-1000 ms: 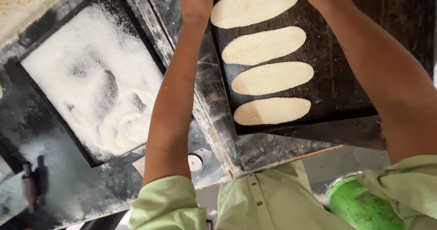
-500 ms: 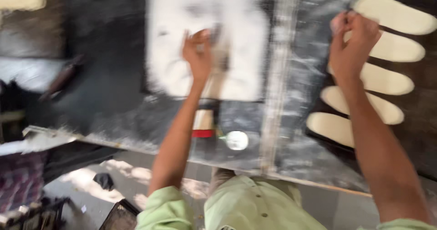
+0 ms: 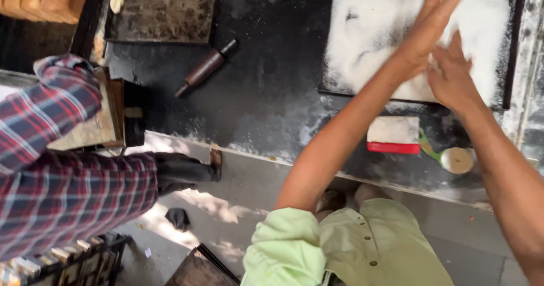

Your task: The person rolls out pieces of dough with a rolling pin on a table, coats the flattened dough in flour or sugar from a tray, and places them onto a metal baking sheet.

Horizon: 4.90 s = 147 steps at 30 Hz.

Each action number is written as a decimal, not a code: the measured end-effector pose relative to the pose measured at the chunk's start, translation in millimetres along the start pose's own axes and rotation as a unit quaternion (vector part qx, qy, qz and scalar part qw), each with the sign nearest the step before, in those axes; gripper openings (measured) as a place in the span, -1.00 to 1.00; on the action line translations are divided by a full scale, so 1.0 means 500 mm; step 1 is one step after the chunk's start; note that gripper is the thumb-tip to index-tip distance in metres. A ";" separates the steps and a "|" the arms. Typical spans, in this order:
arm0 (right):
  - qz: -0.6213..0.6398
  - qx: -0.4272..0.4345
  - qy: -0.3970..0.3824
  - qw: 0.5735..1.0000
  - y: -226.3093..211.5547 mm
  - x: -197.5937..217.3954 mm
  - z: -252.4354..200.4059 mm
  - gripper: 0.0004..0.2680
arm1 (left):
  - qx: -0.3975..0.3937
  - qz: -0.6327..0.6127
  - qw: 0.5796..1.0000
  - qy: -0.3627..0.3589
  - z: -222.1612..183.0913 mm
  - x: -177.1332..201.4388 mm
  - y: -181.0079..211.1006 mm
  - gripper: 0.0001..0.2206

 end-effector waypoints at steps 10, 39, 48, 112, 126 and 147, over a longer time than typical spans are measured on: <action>0.002 0.038 0.307 0.951 -0.117 -0.055 -0.140 -0.90 | -0.043 0.348 0.910 0.221 -0.083 0.743 0.222 -0.63; -0.061 -0.194 0.135 0.970 -0.554 -0.398 -0.007 -0.83 | 0.305 0.422 0.529 0.670 -0.078 2.064 0.277 -0.76; 0.006 -0.135 0.151 0.979 -0.573 -0.388 0.070 -0.79 | -0.084 0.255 0.849 0.456 -0.036 1.909 0.423 -0.67; 0.041 -0.082 0.105 0.990 -0.425 -0.565 0.261 -0.83 | -0.121 0.738 0.657 -0.089 -0.337 0.908 0.233 -0.45; -0.035 -0.069 0.163 0.984 -0.345 -0.624 0.290 -0.82 | 0.057 0.770 0.628 -0.094 -0.283 0.956 0.164 -0.47; 0.077 0.137 -0.253 0.955 -0.387 -0.648 0.381 -0.77 | 0.047 0.782 0.577 0.230 -0.475 1.060 0.236 -0.48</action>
Point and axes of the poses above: each hand's wrist, its own z-axis towards the middle knuckle, its own x-axis out of the back of the hand, y = z × x, the point moved 6 cm from there along z, towards the middle knuckle, and after that the axes turned 11 degrees about z, right-handed, at the moved point
